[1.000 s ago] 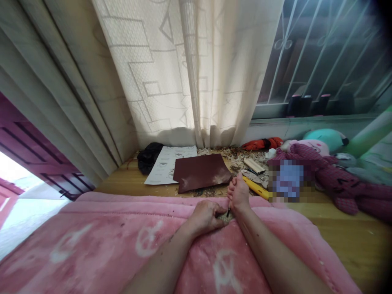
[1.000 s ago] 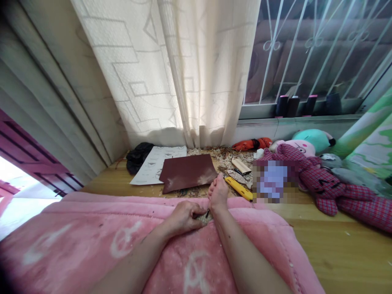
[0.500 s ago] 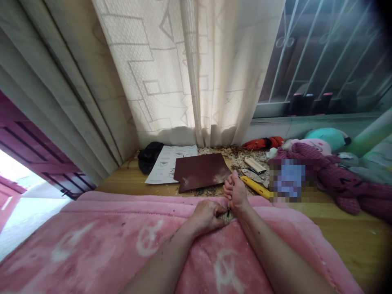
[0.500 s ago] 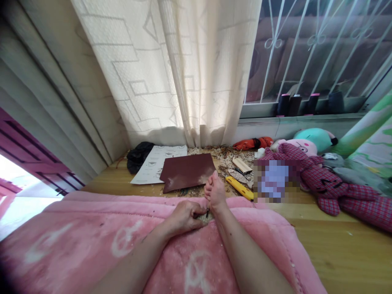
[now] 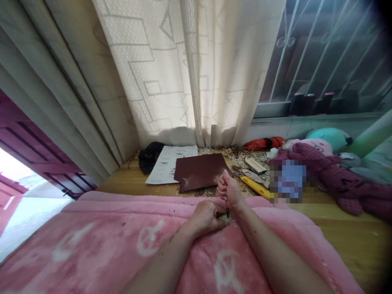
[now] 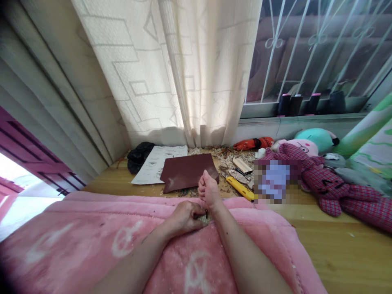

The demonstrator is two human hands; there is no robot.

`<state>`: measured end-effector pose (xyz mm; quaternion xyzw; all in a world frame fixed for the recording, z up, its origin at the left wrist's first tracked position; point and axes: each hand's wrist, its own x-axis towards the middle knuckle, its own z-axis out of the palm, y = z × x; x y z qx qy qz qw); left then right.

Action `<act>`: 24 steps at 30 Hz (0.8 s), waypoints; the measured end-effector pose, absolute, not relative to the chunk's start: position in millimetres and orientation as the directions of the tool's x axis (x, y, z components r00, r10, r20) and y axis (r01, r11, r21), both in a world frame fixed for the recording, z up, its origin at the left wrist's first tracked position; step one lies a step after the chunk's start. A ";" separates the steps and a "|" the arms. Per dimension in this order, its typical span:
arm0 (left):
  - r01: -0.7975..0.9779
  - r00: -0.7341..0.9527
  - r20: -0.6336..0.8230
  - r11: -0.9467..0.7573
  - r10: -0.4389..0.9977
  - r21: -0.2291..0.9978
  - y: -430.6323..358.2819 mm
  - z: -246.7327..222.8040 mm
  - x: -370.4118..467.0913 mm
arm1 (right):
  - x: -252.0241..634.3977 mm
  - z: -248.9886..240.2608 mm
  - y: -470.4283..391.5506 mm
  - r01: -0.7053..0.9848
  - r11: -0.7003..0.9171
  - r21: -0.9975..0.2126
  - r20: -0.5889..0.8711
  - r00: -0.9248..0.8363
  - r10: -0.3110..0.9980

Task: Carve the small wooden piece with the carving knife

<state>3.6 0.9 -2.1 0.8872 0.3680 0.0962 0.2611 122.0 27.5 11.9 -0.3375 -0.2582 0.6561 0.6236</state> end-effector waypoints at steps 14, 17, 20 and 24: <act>0.565 0.728 0.003 -0.603 0.685 0.563 0.7 -2.1 3.3 | 130.6 -10.9 35.8 -0.534 0.068 -0.842 -0.283 0.546 0.788; 0.575 0.718 -0.006 -0.588 0.696 0.568 -0.3 0.1 2.9 | 124.5 1.3 32.2 -0.598 -0.017 -0.801 -0.271 0.338 0.901; 0.578 0.711 -0.010 -0.577 0.703 0.577 -0.6 1.9 3.0 | 118.0 10.6 29.2 -0.607 -0.103 -0.788 -0.203 0.097 0.974; 0.566 0.717 0.005 -0.586 0.697 0.580 0.4 0.4 3.7 | 115.6 12.9 26.2 -0.588 -0.145 -0.796 -0.090 -0.121 0.989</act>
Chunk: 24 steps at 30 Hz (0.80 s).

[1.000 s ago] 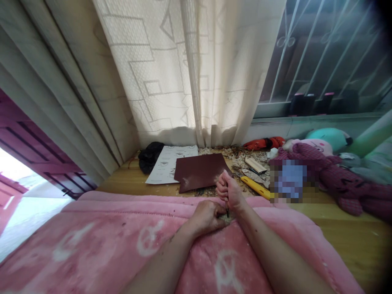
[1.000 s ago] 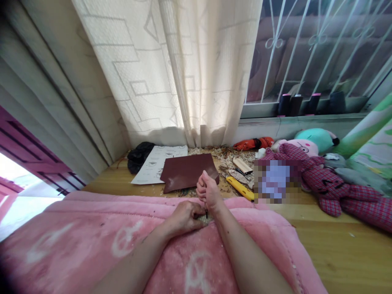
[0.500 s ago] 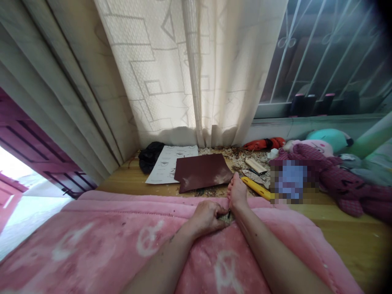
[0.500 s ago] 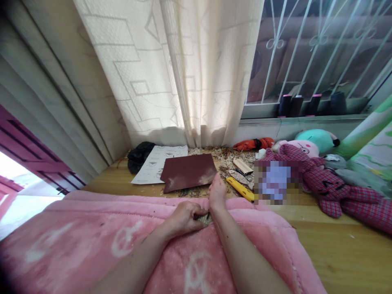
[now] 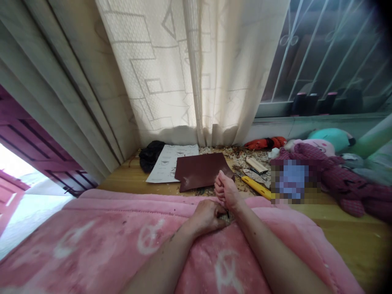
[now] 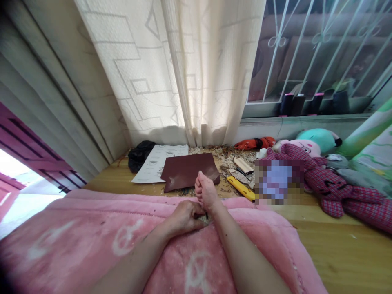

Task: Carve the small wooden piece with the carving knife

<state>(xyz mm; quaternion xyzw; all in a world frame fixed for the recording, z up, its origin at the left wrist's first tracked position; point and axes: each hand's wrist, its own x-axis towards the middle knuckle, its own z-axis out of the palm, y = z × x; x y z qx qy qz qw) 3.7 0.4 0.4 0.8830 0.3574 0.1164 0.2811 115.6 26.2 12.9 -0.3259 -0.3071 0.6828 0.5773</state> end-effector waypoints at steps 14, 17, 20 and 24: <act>0.552 0.724 0.019 -0.596 0.689 0.583 -0.2 -0.2 1.7 | 124.2 4.3 33.2 -0.567 -0.070 -0.821 -0.264 0.268 0.926; 0.554 0.727 0.019 -0.602 0.686 0.575 -0.2 -1.4 1.4 | 123.0 3.8 33.7 -0.515 -0.043 -0.856 -0.280 0.391 0.877; 0.557 0.727 0.024 -0.611 0.686 0.562 -0.4 -2.5 1.3 | 124.0 6.2 32.2 -0.544 -0.038 -0.838 -0.306 0.412 0.858; 0.560 0.724 0.036 -0.616 0.689 0.554 0.0 -3.1 1.7 | 129.4 10.7 29.5 -0.675 -0.109 -0.730 -0.276 0.145 0.950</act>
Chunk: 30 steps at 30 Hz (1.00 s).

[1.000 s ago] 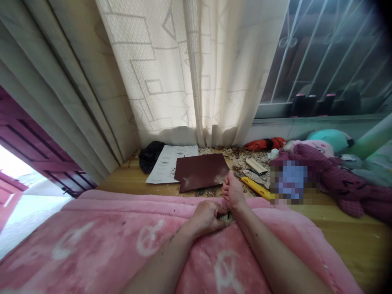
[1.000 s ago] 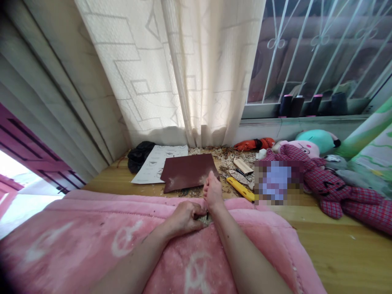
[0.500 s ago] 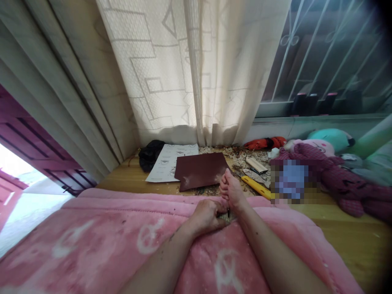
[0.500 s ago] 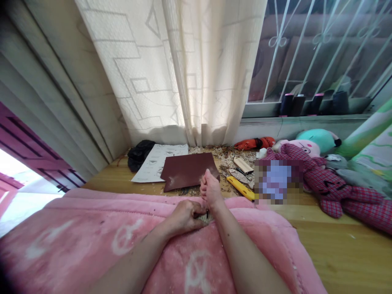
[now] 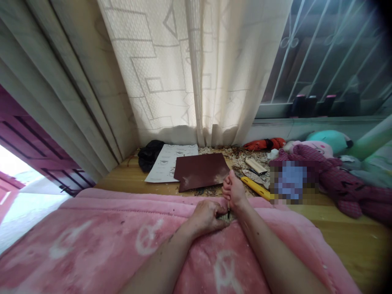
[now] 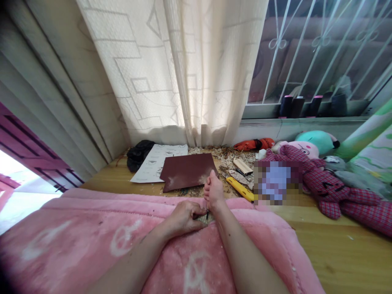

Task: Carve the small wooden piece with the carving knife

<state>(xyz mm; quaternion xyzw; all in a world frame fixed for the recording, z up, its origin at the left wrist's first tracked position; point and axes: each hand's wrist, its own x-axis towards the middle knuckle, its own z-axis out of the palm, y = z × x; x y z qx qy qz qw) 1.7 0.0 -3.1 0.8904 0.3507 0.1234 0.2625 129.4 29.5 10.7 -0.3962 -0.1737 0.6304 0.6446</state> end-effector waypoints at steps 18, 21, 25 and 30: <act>0.547 0.727 0.032 -0.606 0.686 0.578 -0.9 1.7 1.4 | 153.3 9.2 23.4 -0.792 -0.203 -0.576 0.042 -0.276 0.960; 0.558 0.725 0.032 -0.613 0.688 0.560 0.0 -0.6 1.2 | 152.3 9.8 23.4 -0.805 -0.116 -0.581 -0.015 -0.132 0.991; 0.545 0.733 0.038 -0.620 0.679 0.564 1.1 -2.5 1.0 | 150.4 11.2 22.2 -0.774 0.002 -0.633 -0.073 0.062 0.995; 0.554 0.731 0.017 -0.608 0.682 0.569 1.9 -3.4 1.0 | 148.9 11.2 22.0 -0.729 0.069 -0.681 -0.114 0.198 0.974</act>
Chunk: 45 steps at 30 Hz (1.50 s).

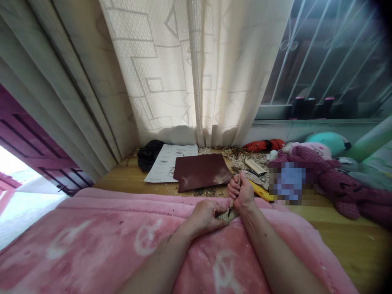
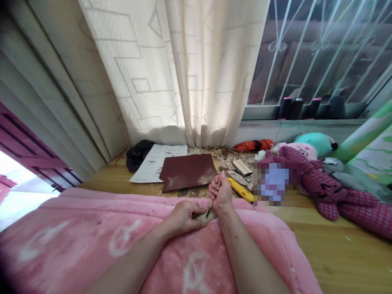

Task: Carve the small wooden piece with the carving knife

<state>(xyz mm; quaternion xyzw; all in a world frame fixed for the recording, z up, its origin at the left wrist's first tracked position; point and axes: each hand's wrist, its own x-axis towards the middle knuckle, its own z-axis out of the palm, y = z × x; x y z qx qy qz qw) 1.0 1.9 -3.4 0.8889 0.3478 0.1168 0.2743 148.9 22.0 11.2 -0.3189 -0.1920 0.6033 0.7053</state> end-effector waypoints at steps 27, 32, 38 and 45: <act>0.592 0.706 -0.050 -0.550 0.707 0.588 0.4 2.9 1.6 | 128.5 10.9 20.8 -0.446 0.232 -0.864 -0.072 0.566 0.821; 0.595 0.698 -0.026 -0.560 0.715 0.576 -0.7 2.9 1.8 | 124.6 10.1 18.6 -0.380 0.263 -0.887 -0.012 0.587 0.809; 0.603 0.700 -0.032 -0.567 0.713 0.561 -1.1 3.0 2.0 | 121.8 14.1 16.0 -0.381 0.202 -0.902 -0.037 0.535 0.844; 0.581 0.708 -0.007 -0.576 0.706 0.575 -0.8 0.5 1.6 | 122.0 11.7 16.6 -0.354 0.230 -0.906 -0.003 0.550 0.835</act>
